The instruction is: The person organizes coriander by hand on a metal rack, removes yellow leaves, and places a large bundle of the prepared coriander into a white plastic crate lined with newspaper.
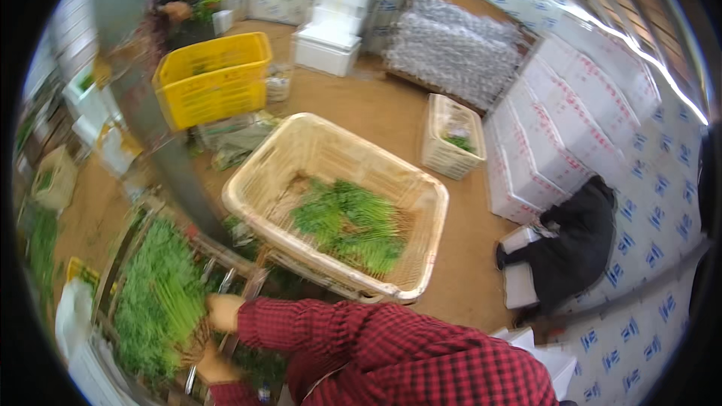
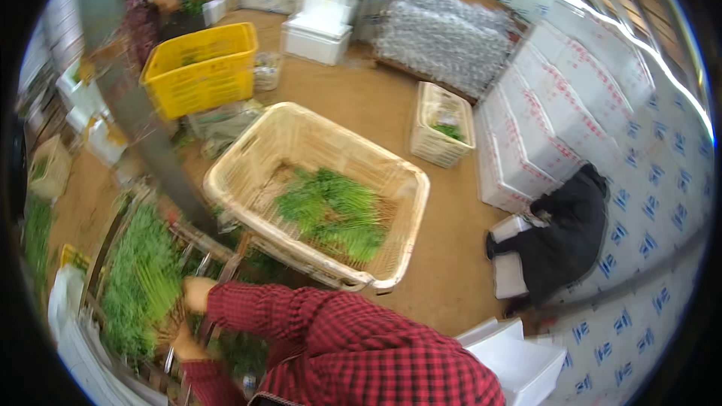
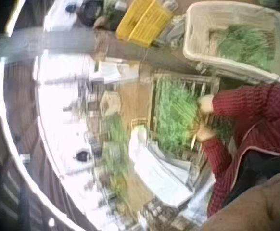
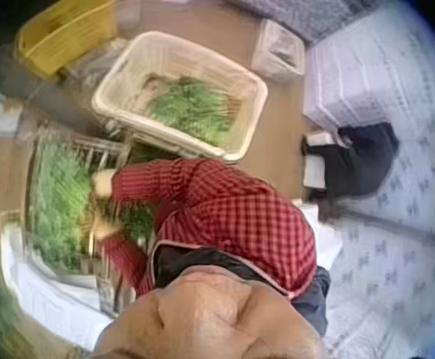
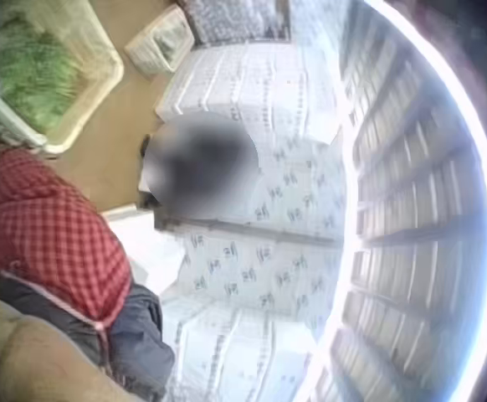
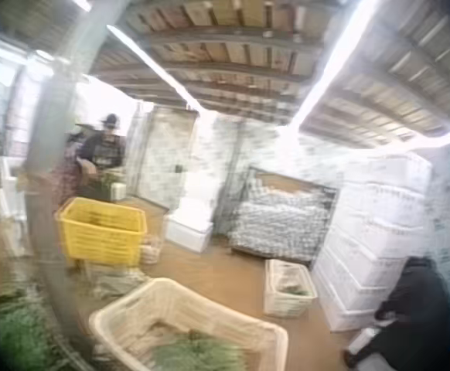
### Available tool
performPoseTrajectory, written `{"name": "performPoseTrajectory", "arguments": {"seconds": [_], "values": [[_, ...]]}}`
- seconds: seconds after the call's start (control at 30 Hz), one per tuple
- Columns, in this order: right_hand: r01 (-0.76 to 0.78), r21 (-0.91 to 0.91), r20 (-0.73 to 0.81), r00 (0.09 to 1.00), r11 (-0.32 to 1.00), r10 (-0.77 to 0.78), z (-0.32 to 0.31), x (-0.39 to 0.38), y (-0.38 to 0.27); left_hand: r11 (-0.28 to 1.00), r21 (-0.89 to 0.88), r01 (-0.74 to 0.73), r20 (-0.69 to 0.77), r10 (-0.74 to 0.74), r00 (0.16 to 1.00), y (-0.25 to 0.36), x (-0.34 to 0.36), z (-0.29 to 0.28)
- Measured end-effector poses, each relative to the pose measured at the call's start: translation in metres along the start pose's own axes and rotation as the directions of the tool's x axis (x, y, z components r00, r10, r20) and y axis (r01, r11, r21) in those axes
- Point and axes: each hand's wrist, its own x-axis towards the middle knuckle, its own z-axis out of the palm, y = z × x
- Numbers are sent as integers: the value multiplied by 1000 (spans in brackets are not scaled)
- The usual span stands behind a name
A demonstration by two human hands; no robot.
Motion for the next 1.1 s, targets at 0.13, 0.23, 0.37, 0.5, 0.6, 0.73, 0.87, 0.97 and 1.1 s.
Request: {"name": "performPoseTrajectory", "arguments": {"seconds": [0.13,0.23,0.37,0.5,0.6,0.73,0.87,0.97,1.1], "values": [[-85,-74,-167,983,994,72,3,-3,29,1000,17,6,-245,-2,969,-20,19,86],[-69,-97,-166,985,993,53,-4,-17,17,710,-690,144,-47,-241,969,-15,19,83],[34,-411,-82,994,911,-74,-18,-42,-6,-929,-338,-150,420,-292,859,-3,20,53],[214,-390,-311,885,895,-347,-48,-63,-7,-932,221,-287,398,-182,899,0,18,58],[236,-252,-332,890,938,-313,-68,-59,-57,-971,-19,-236,299,-231,926,-1,11,63],[402,-298,-158,874,866,-460,-65,-24,-88,-914,-359,-189,434,-343,833,5,14,51],[581,-451,144,797,678,-587,-45,4,-106,-949,-220,-225,596,-314,740,9,18,27],[696,-501,323,702,515,-635,-35,32,-98,-288,-936,201,314,-427,848,3,10,52],[755,-503,556,655,421,-511,-50,32,-99,-337,-929,151,289,-409,865,1,3,96]]}}
